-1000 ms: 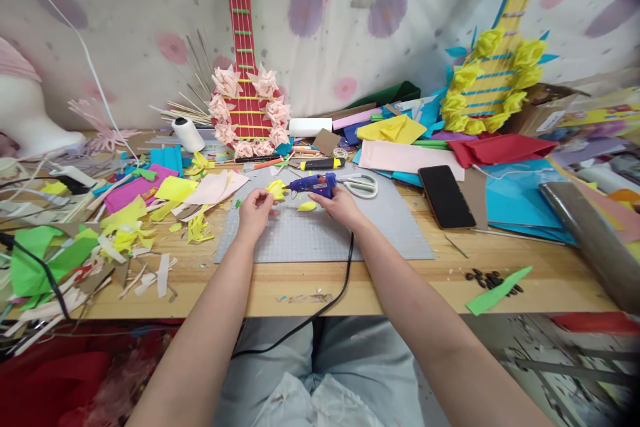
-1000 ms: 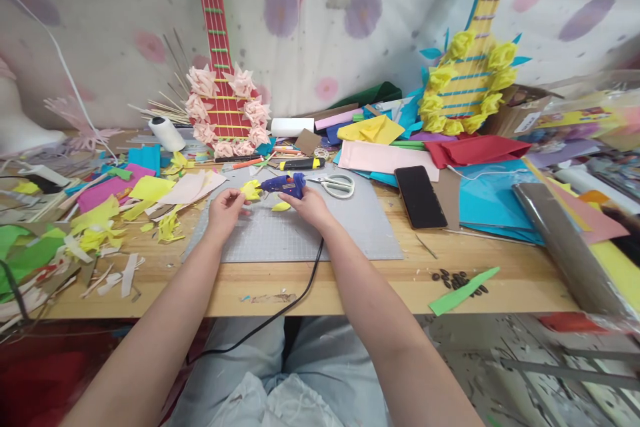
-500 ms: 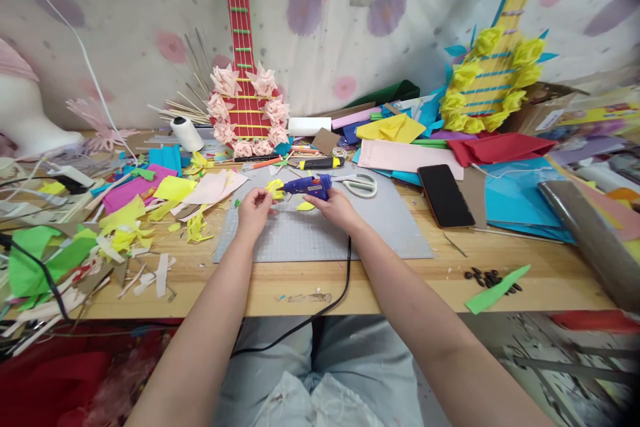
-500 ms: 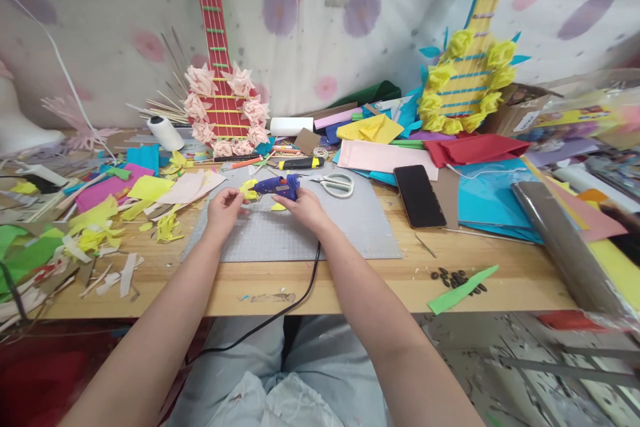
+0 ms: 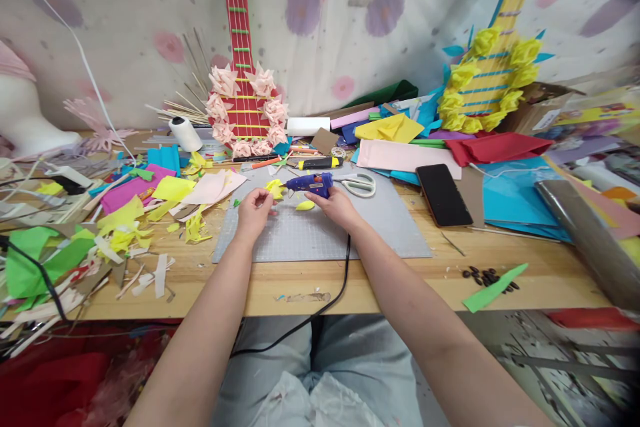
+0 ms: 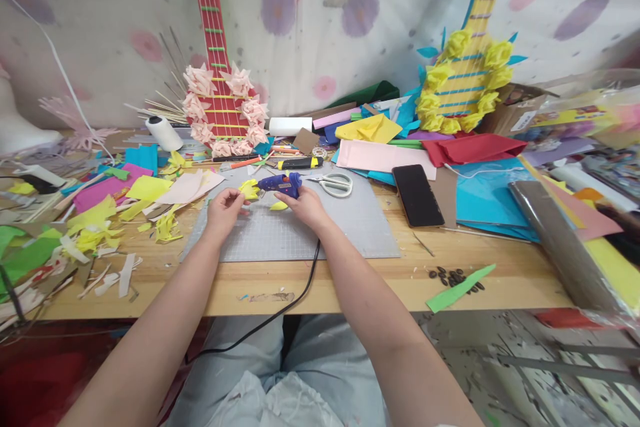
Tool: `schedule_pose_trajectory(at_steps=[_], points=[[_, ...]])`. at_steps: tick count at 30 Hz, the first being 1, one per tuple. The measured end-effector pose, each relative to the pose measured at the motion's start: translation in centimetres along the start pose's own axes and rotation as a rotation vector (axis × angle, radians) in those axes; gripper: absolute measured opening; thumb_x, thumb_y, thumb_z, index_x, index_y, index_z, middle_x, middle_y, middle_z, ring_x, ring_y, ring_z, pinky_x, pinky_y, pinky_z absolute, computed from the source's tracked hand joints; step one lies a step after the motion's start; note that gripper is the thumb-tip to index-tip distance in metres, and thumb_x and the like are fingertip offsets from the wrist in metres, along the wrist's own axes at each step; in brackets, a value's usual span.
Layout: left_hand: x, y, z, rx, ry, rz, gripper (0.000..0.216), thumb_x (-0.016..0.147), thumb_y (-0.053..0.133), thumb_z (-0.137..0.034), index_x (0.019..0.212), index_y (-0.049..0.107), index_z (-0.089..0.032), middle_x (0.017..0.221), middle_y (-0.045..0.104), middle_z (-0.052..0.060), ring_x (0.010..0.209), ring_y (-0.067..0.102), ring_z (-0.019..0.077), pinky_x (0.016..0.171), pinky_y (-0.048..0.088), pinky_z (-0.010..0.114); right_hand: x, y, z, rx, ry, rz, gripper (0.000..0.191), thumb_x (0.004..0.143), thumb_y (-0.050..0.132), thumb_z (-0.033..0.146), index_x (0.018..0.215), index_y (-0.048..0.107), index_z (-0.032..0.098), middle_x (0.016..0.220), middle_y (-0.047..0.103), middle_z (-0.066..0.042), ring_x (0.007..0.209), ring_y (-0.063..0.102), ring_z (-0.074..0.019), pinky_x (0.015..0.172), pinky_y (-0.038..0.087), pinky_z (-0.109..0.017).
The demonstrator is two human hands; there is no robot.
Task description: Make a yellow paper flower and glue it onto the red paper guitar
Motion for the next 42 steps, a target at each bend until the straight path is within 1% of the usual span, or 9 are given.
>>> schedule_pose_trajectory(at_steps=[4, 7, 14, 17, 20, 23, 26, 32, 42], points=[[-0.1, 0.0, 0.0, 0.000, 0.005, -0.005, 0.018, 0.065, 0.060, -0.033, 0.070, 0.054, -0.017, 0.066, 0.054, 0.000, 0.063, 0.060, 0.0137, 0.046, 0.050, 0.022, 0.2, -0.1, -0.2, 0.100, 0.085, -0.032, 0.039, 0.060, 0.064, 0.055, 0.071, 0.058, 0.018, 0.062, 0.060, -0.002, 0.056, 0.055, -0.0139, 0.055, 0.043, -0.026], [0.1, -0.1, -0.2, -0.028, -0.024, -0.017, 0.021, 0.064, 0.061, -0.035, 0.073, 0.053, -0.016, 0.067, 0.055, 0.000, 0.063, 0.060, 0.0138, 0.045, 0.049, 0.022, 0.4, -0.1, -0.7, 0.335, 0.167, -0.033, 0.040, 0.062, 0.062, 0.056, 0.067, 0.051, 0.018, 0.056, 0.056, 0.001, 0.040, 0.043, -0.0073, 0.040, 0.037, -0.022], [1.5, -1.6, -1.6, -0.006, 0.024, -0.053, 0.022, 0.064, 0.062, -0.035, 0.075, 0.055, -0.017, 0.070, 0.058, 0.000, 0.060, 0.060, 0.0133, 0.048, 0.049, 0.024, 1.0, -0.5, -1.2, 0.776, 0.235, -0.065, 0.043, 0.060, 0.065, 0.054, 0.067, 0.045, 0.017, 0.059, 0.054, 0.003, 0.039, 0.037, -0.0028, 0.034, 0.033, -0.017], [1.9, -2.7, -2.2, 0.198, 0.145, -0.011, 0.017, 0.067, 0.059, -0.033, 0.074, 0.057, -0.018, 0.069, 0.059, 0.001, 0.062, 0.060, 0.0137, 0.050, 0.048, 0.024, 1.1, -0.5, -1.2, 0.787, 0.239, -0.071, 0.043, 0.058, 0.067, 0.053, 0.069, 0.045, 0.018, 0.059, 0.055, 0.004, 0.039, 0.037, -0.0027, 0.034, 0.033, -0.017], [2.2, -3.6, -3.1, 0.592, 0.423, 0.043, 0.011, 0.071, 0.055, -0.029, 0.073, 0.060, -0.020, 0.074, 0.061, 0.002, 0.066, 0.058, 0.0138, 0.055, 0.045, 0.023, 1.1, -0.3, -1.2, 0.762, 0.245, -0.067, 0.043, 0.058, 0.067, 0.053, 0.069, 0.045, 0.018, 0.059, 0.055, 0.004, 0.038, 0.037, -0.0027, 0.034, 0.033, -0.017], [2.6, -3.7, -4.1, 0.917, 0.695, 0.162, 0.012, 0.074, 0.050, -0.024, 0.073, 0.062, -0.022, 0.079, 0.063, 0.004, 0.071, 0.058, 0.0156, 0.060, 0.041, 0.026, 1.1, -0.2, -1.3, 0.758, 0.241, -0.066, 0.042, 0.059, 0.066, 0.052, 0.070, 0.046, 0.018, 0.059, 0.056, 0.003, 0.038, 0.037, -0.0028, 0.034, 0.034, -0.017], [3.2, -3.2, -5.2, 1.062, 0.844, 0.294, 0.017, 0.076, 0.047, -0.023, 0.071, 0.062, -0.022, 0.079, 0.063, 0.006, 0.073, 0.058, 0.0173, 0.062, 0.040, 0.028, 1.1, -0.3, -1.3, 0.764, 0.247, -0.063, 0.040, 0.060, 0.065, 0.052, 0.071, 0.048, 0.017, 0.059, 0.057, 0.003, 0.038, 0.038, -0.0029, 0.034, 0.034, -0.017], [4.2, -2.5, -6.2, 1.084, 0.905, 0.389, 0.020, 0.078, 0.043, -0.022, 0.070, 0.062, -0.022, 0.085, 0.062, 0.006, 0.078, 0.057, 0.0173, 0.063, 0.039, 0.028, 1.1, -0.3, -1.1, 0.745, 0.242, -0.067, 0.038, 0.062, 0.064, 0.051, 0.067, 0.049, 0.016, 0.059, 0.056, 0.002, 0.038, 0.038, -0.0026, 0.033, 0.034, -0.017], [4.5, -3.3, -3.7, 1.092, 0.938, 0.344, 0.016, 0.077, 0.046, -0.021, 0.070, 0.061, -0.021, 0.095, 0.061, 0.008, 0.090, 0.055, 0.0198, 0.076, 0.042, 0.033, 0.9, -0.4, -0.8, 0.742, 0.254, -0.056, 0.038, 0.062, 0.064, 0.051, 0.066, 0.050, 0.017, 0.059, 0.057, 0.002, 0.037, 0.037, -0.0026, 0.034, 0.034, -0.017]])
Point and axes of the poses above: each hand's wrist, its own x-axis towards the middle knuckle, its own y-axis out of the palm, z = x × y, the point moved 1 cm from there along x, towards the middle knuckle
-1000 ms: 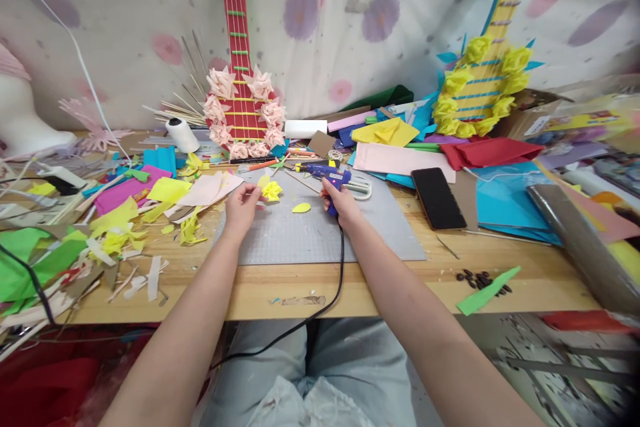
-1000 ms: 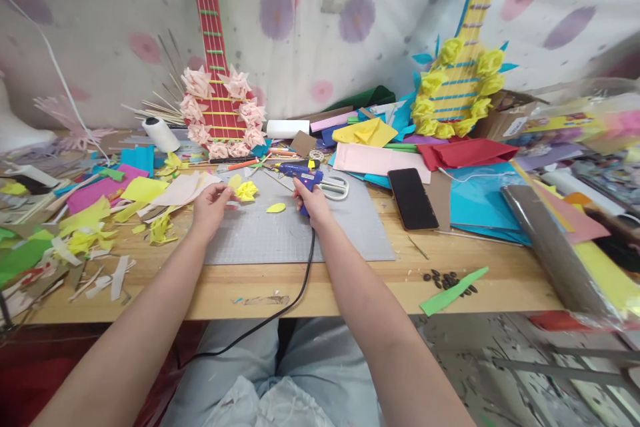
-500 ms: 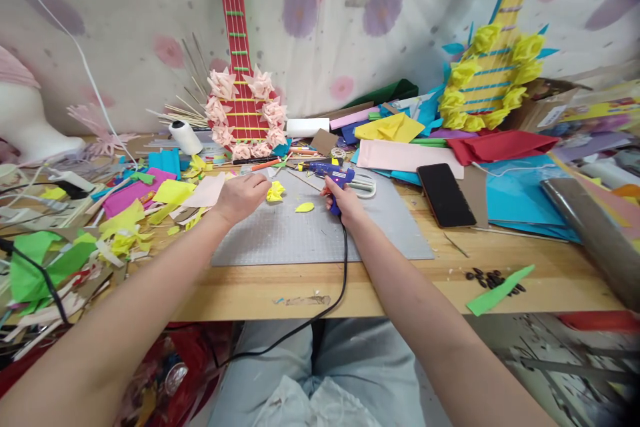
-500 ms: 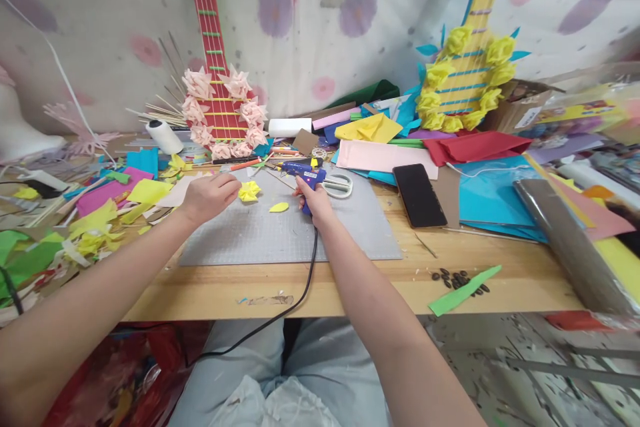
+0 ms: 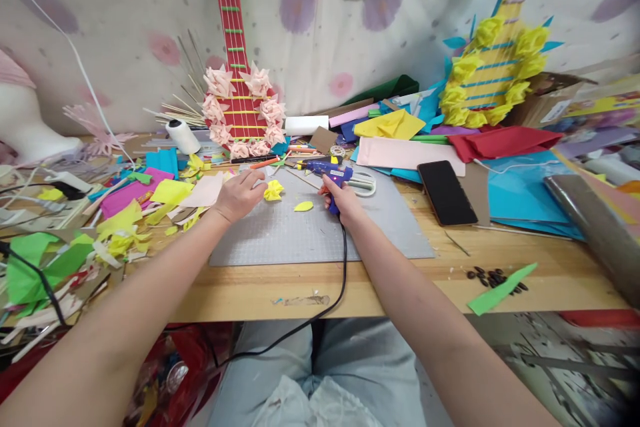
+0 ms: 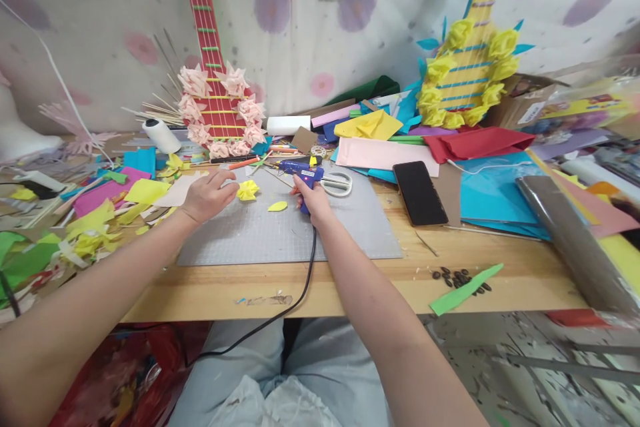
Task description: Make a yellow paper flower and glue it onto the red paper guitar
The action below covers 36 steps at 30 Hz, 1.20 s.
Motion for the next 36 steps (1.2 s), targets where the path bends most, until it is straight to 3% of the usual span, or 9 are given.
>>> schedule_pose_trajectory(at_steps=[4, 9, 16, 20, 23, 26, 29, 32, 36], points=[[0.0, 0.1, -0.1, -0.021, -0.029, -0.016, 0.016, 0.075, 0.046, -0.021, 0.067, 0.060, -0.022, 0.094, 0.061, 0.008, 0.096, 0.054, 0.0215, 0.086, 0.042, 0.038, -0.2, 0.1, 0.2, 0.005, -0.002, 0.003, 0.038, 0.063, 0.065, 0.051, 0.066, 0.049, 0.017, 0.059, 0.057, 0.002, 0.037, 0.037, -0.0029, 0.034, 0.034, -0.018], [0.1, 0.5, 0.1, -0.163, -0.025, -0.062, 0.014, 0.074, 0.048, -0.021, 0.067, 0.060, -0.023, 0.090, 0.061, 0.005, 0.098, 0.054, 0.0197, 0.102, 0.029, 0.046, 0.0, 0.1, 0.1, 0.001, 0.002, 0.006, 0.036, 0.064, 0.064, 0.050, 0.067, 0.050, 0.017, 0.060, 0.057, 0.002, 0.037, 0.037, -0.0029, 0.033, 0.034, -0.017], [-0.4, 0.7, 0.9, -0.154, 0.043, 0.032, 0.013, 0.068, 0.049, -0.018, 0.072, 0.059, -0.025, 0.095, 0.060, 0.005, 0.103, 0.051, 0.0203, 0.105, 0.023, 0.048, 0.2, -0.1, -0.2, -0.012, -0.010, -0.003, 0.036, 0.065, 0.064, 0.049, 0.067, 0.051, 0.016, 0.064, 0.058, 0.000, 0.039, 0.038, -0.0029, 0.033, 0.035, -0.017], [-1.1, 0.4, 0.9, -0.078, 0.007, 0.016, 0.032, 0.060, 0.051, -0.014, 0.090, 0.057, -0.022, 0.108, 0.054, 0.009, 0.112, 0.045, 0.0253, 0.104, 0.025, 0.047, 0.1, 0.0, -0.2, 0.005, -0.002, -0.004, 0.037, 0.064, 0.065, 0.050, 0.067, 0.051, 0.016, 0.062, 0.057, 0.000, 0.038, 0.038, -0.0027, 0.033, 0.035, -0.017], [-1.0, 0.2, 0.4, -0.058, -0.197, -0.034, 0.042, 0.056, 0.051, -0.012, 0.097, 0.052, -0.018, 0.112, 0.050, 0.012, 0.112, 0.044, 0.0285, 0.097, 0.032, 0.045, 0.1, 0.0, -0.1, 0.032, 0.005, 0.001, 0.037, 0.063, 0.066, 0.050, 0.067, 0.050, 0.016, 0.060, 0.058, 0.001, 0.038, 0.038, -0.0028, 0.033, 0.035, -0.017], [0.0, 0.5, -0.2, -0.162, -0.594, -0.050, 0.032, 0.063, 0.050, -0.018, 0.095, 0.049, -0.018, 0.102, 0.052, 0.011, 0.100, 0.050, 0.0251, 0.087, 0.040, 0.040, 0.1, 0.0, -0.1, 0.042, 0.010, 0.002, 0.038, 0.061, 0.066, 0.051, 0.067, 0.050, 0.016, 0.060, 0.058, 0.001, 0.037, 0.038, -0.0030, 0.033, 0.035, -0.017], [1.3, 1.8, -0.6, -0.325, -0.948, 0.049, 0.028, 0.066, 0.055, -0.032, 0.089, 0.048, -0.017, 0.097, 0.055, 0.009, 0.089, 0.054, 0.0209, 0.080, 0.042, 0.036, 0.2, -0.1, -0.2, 0.045, 0.012, 0.003, 0.038, 0.061, 0.066, 0.051, 0.066, 0.050, 0.016, 0.060, 0.058, 0.002, 0.037, 0.038, -0.0028, 0.033, 0.035, -0.017], [2.0, 3.0, -0.9, -0.428, -1.054, 0.140, 0.033, 0.062, 0.062, -0.033, 0.087, 0.048, -0.018, 0.095, 0.057, 0.006, 0.086, 0.055, 0.0187, 0.077, 0.042, 0.033, 0.4, -0.2, -0.3, 0.052, 0.012, 0.004, 0.038, 0.062, 0.065, 0.051, 0.065, 0.050, 0.016, 0.060, 0.058, 0.002, 0.038, 0.038, -0.0026, 0.034, 0.035, -0.017], [2.2, 3.6, -1.2, -0.533, -1.167, 0.127, 0.035, 0.057, 0.068, -0.022, 0.086, 0.049, -0.018, 0.091, 0.058, 0.004, 0.081, 0.057, 0.0168, 0.071, 0.043, 0.030, 0.4, -0.2, -0.3, 0.052, 0.012, 0.001, 0.037, 0.063, 0.065, 0.051, 0.067, 0.050, 0.017, 0.060, 0.058, 0.002, 0.038, 0.038, -0.0027, 0.034, 0.035, -0.018]])
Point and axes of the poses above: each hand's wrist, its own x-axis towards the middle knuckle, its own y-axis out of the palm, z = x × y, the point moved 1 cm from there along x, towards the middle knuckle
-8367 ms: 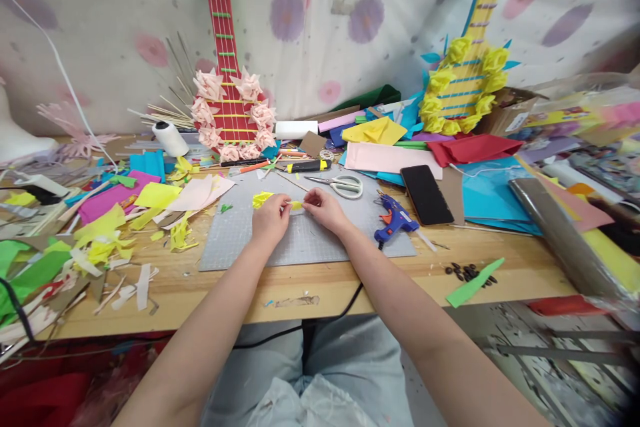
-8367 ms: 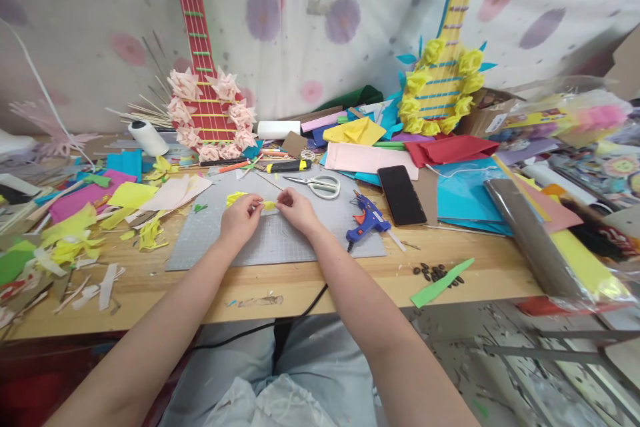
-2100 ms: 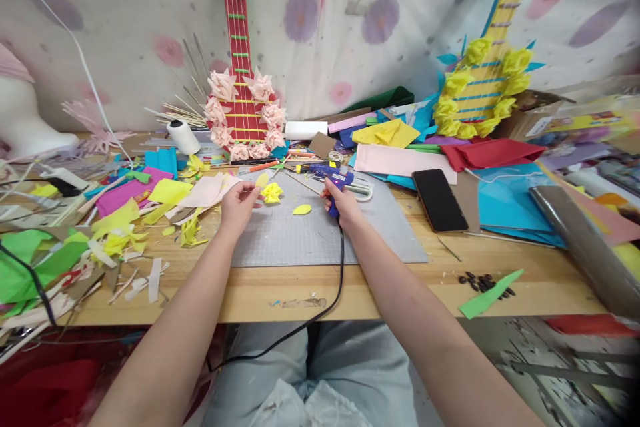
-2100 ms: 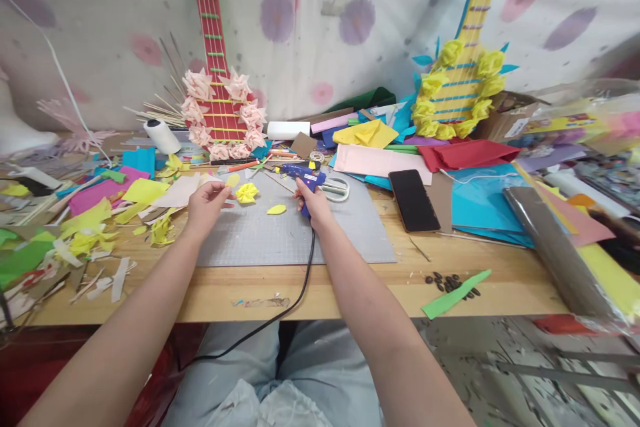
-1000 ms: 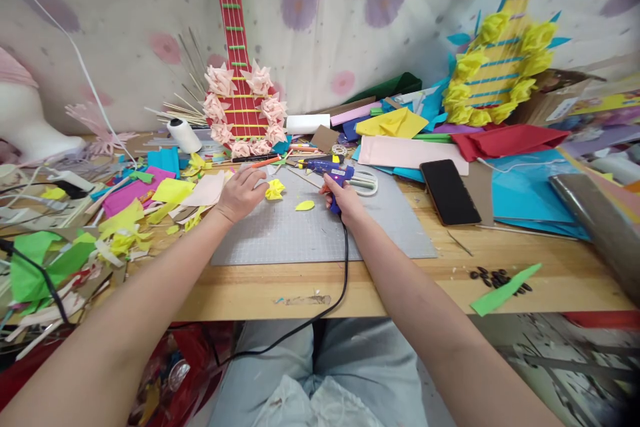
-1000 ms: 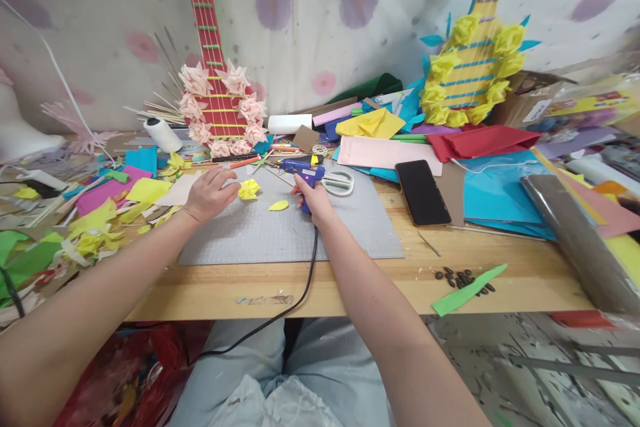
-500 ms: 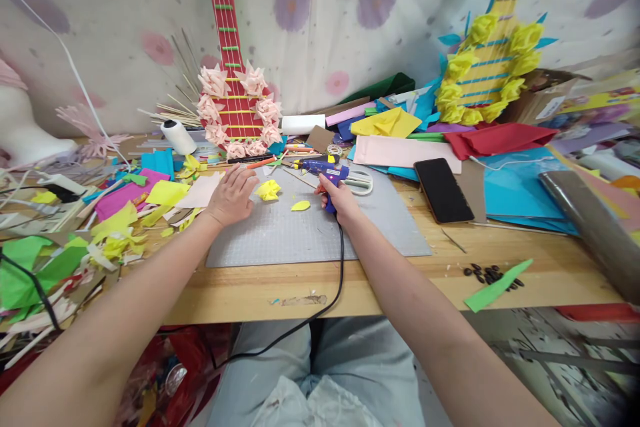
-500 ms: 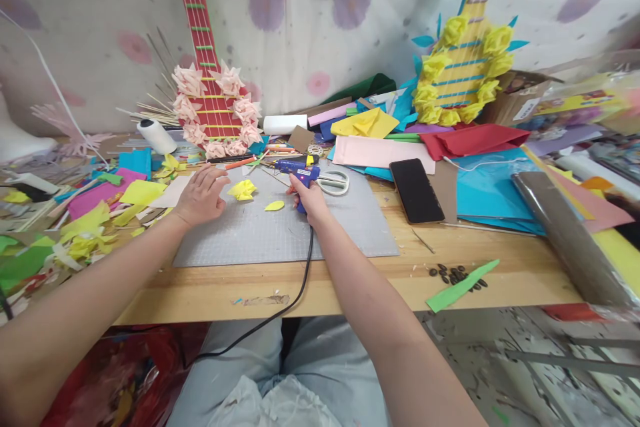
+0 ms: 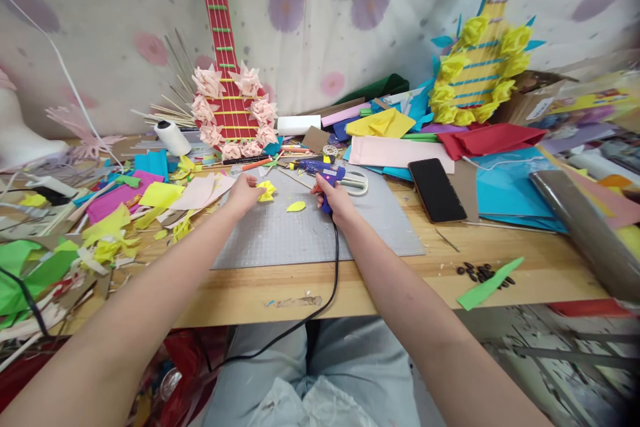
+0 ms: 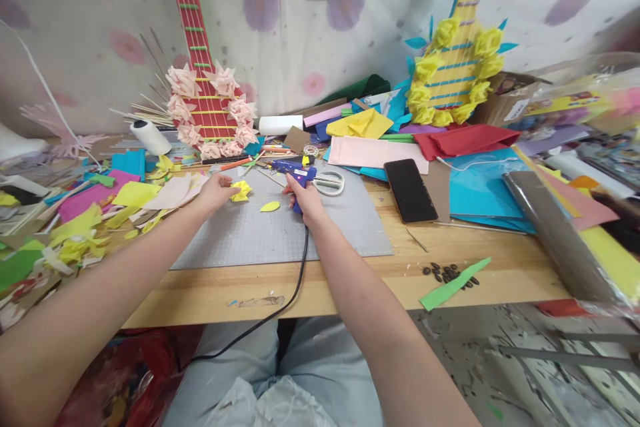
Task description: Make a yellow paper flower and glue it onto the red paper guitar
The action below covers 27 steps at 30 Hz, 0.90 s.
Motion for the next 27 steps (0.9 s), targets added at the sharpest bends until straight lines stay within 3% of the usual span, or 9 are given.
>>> schedule_pose_trajectory(at_steps=[13, 18, 27], points=[[-0.2, -0.6, -0.4, -0.227, -0.128, 0.069, 0.046, 0.040, 0.074, -0.009, 0.079, 0.050, -0.016, 0.075, 0.057, 0.001, 0.071, 0.059, 0.0164, 0.063, 0.045, 0.028, -0.2, 0.1, 0.2, -0.027, -0.004, 0.008, 0.038, 0.063, 0.064, 0.052, 0.065, 0.049, 0.017, 0.060, 0.058, 0.002, 0.038, 0.038, -0.0027, 0.035, 0.035, -0.018], [-0.4, -1.0, -1.1, -0.298, -0.181, 0.110, 0.040, 0.047, 0.073, -0.018, 0.080, 0.050, -0.016, 0.077, 0.058, 0.002, 0.073, 0.059, 0.0164, 0.061, 0.045, 0.027, -0.1, 0.0, 0.1, -0.017, 0.000, 0.005, 0.038, 0.063, 0.064, 0.052, 0.066, 0.050, 0.017, 0.061, 0.058, 0.002, 0.038, 0.038, -0.0029, 0.035, 0.035, -0.018], [0.3, -0.4, 0.2, -0.068, -0.058, 0.039, 0.040, 0.054, 0.069, -0.021, 0.089, 0.051, -0.017, 0.088, 0.058, 0.003, 0.076, 0.057, 0.0152, 0.065, 0.043, 0.028, 0.0, 0.0, 0.0, -0.005, -0.005, 0.002, 0.037, 0.062, 0.065, 0.050, 0.066, 0.050, 0.017, 0.062, 0.059, 0.000, 0.038, 0.038, -0.0031, 0.034, 0.035, -0.018]])
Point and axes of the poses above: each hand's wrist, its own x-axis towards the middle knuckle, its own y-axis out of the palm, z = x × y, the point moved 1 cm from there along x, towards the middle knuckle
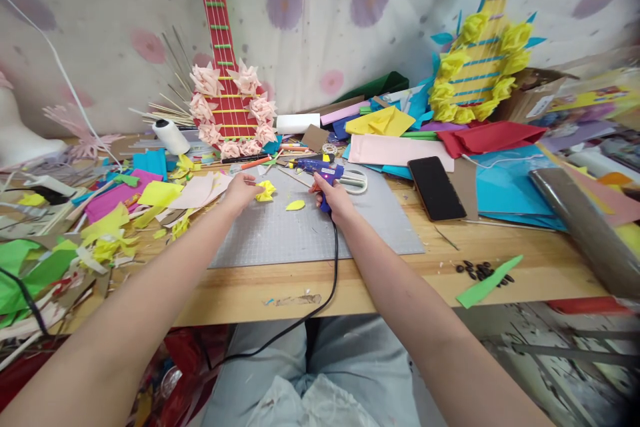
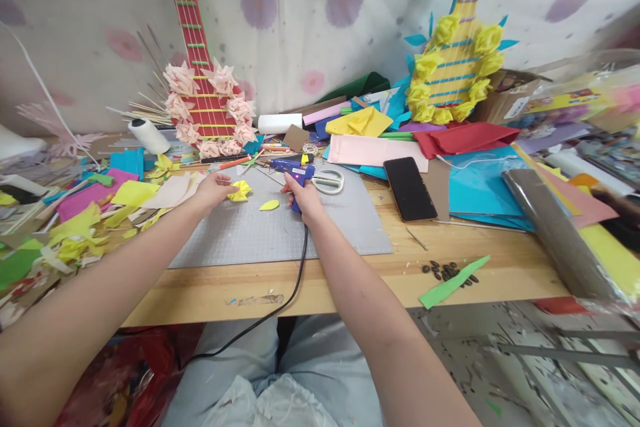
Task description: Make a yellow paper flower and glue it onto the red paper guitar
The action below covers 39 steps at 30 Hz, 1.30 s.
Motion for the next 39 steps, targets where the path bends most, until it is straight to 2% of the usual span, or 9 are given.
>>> schedule_pose_trajectory(at_steps=[3, 6, 7, 9, 11, 16, 22, 28, 39], points=[[-0.7, -0.5, -0.5, 0.174, 0.117, -0.096, 0.044, 0.059, 0.067, -0.028, 0.098, 0.050, -0.017, 0.097, 0.056, 0.007, 0.088, 0.056, 0.0203, 0.074, 0.043, 0.033, 0.0, 0.0, 0.1, 0.008, 0.002, -0.004, 0.038, 0.062, 0.066, 0.051, 0.068, 0.049, 0.017, 0.062, 0.059, 0.001, 0.038, 0.038, -0.0030, 0.034, 0.035, -0.018], [-3.0, -0.4, -1.6, 0.455, 0.579, -0.255, 0.038, 0.068, 0.059, -0.023, 0.104, 0.050, -0.018, 0.110, 0.050, 0.011, 0.108, 0.045, 0.0253, 0.088, 0.035, 0.038, 0.1, 0.0, 0.1, 0.020, 0.003, -0.012, 0.039, 0.061, 0.066, 0.052, 0.069, 0.049, 0.017, 0.061, 0.059, 0.002, 0.038, 0.038, -0.0031, 0.034, 0.035, -0.018], [-3.8, 0.1, -1.9, 0.525, 0.718, -0.207, 0.033, 0.071, 0.056, -0.020, 0.104, 0.051, -0.018, 0.110, 0.050, 0.010, 0.109, 0.044, 0.0249, 0.090, 0.034, 0.037, 0.1, 0.0, 0.2, 0.025, 0.003, -0.018, 0.040, 0.060, 0.066, 0.052, 0.069, 0.049, 0.017, 0.061, 0.058, 0.002, 0.038, 0.038, -0.0031, 0.034, 0.035, -0.018], [-5.3, 1.7, -1.8, 0.619, 0.839, -0.061, 0.020, 0.076, 0.050, -0.021, 0.096, 0.054, -0.019, 0.099, 0.054, 0.009, 0.101, 0.049, 0.0237, 0.086, 0.036, 0.036, 0.1, -0.1, 0.2, 0.038, 0.003, -0.032, 0.041, 0.059, 0.067, 0.052, 0.070, 0.048, 0.018, 0.061, 0.058, 0.002, 0.038, 0.038, -0.0031, 0.035, 0.035, -0.017], [-6.1, 3.5, -1.2, 0.633, 0.790, 0.022, 0.016, 0.078, 0.051, -0.027, 0.090, 0.056, -0.019, 0.093, 0.055, 0.009, 0.093, 0.051, 0.0237, 0.078, 0.039, 0.035, 0.1, -0.2, 0.3, 0.045, 0.002, -0.050, 0.041, 0.058, 0.067, 0.052, 0.070, 0.048, 0.018, 0.061, 0.058, 0.002, 0.039, 0.038, -0.0030, 0.035, 0.035, -0.017], [-6.3, 6.3, 0.2, 0.440, 0.621, -0.033, 0.017, 0.077, 0.054, -0.031, 0.086, 0.059, -0.019, 0.091, 0.056, 0.009, 0.089, 0.052, 0.0223, 0.078, 0.038, 0.034, 0.2, -0.5, 0.4, 0.022, -0.006, -0.087, 0.040, 0.060, 0.066, 0.053, 0.071, 0.048, 0.018, 0.064, 0.059, 0.002, 0.039, 0.038, -0.0027, 0.035, 0.036, -0.018], [-6.4, 6.0, 0.3, 0.318, 0.596, -0.016, 0.008, 0.073, 0.058, -0.027, 0.074, 0.057, -0.019, 0.086, 0.056, 0.006, 0.082, 0.051, 0.0186, 0.076, 0.038, 0.031, 0.3, -0.6, 0.4, 0.009, -0.007, -0.073, 0.039, 0.062, 0.064, 0.053, 0.070, 0.050, 0.017, 0.065, 0.060, 0.001, 0.038, 0.038, -0.0025, 0.036, 0.036, -0.018], [-6.8, 5.6, 0.4, 0.153, 0.514, -0.004, 0.005, 0.077, 0.052, -0.025, 0.077, 0.055, -0.020, 0.080, 0.060, 0.002, 0.071, 0.052, 0.0144, 0.065, 0.038, 0.027, 0.2, -0.5, 0.4, 0.047, 0.005, -0.089, 0.037, 0.062, 0.067, 0.049, 0.071, 0.048, 0.018, 0.062, 0.059, 0.002, 0.038, 0.038, -0.0029, 0.035, 0.035, -0.018], [-7.2, 5.4, 0.3, 0.302, 0.607, -0.141, 0.015, 0.080, 0.049, -0.031, 0.075, 0.060, -0.021, 0.082, 0.059, 0.006, 0.087, 0.049, 0.0217, 0.077, 0.038, 0.034, 0.0, -0.4, 0.4, 0.001, -0.012, -0.067, 0.040, 0.059, 0.068, 0.050, 0.072, 0.046, 0.019, 0.061, 0.059, 0.003, 0.037, 0.038, -0.0032, 0.034, 0.035, -0.018]])
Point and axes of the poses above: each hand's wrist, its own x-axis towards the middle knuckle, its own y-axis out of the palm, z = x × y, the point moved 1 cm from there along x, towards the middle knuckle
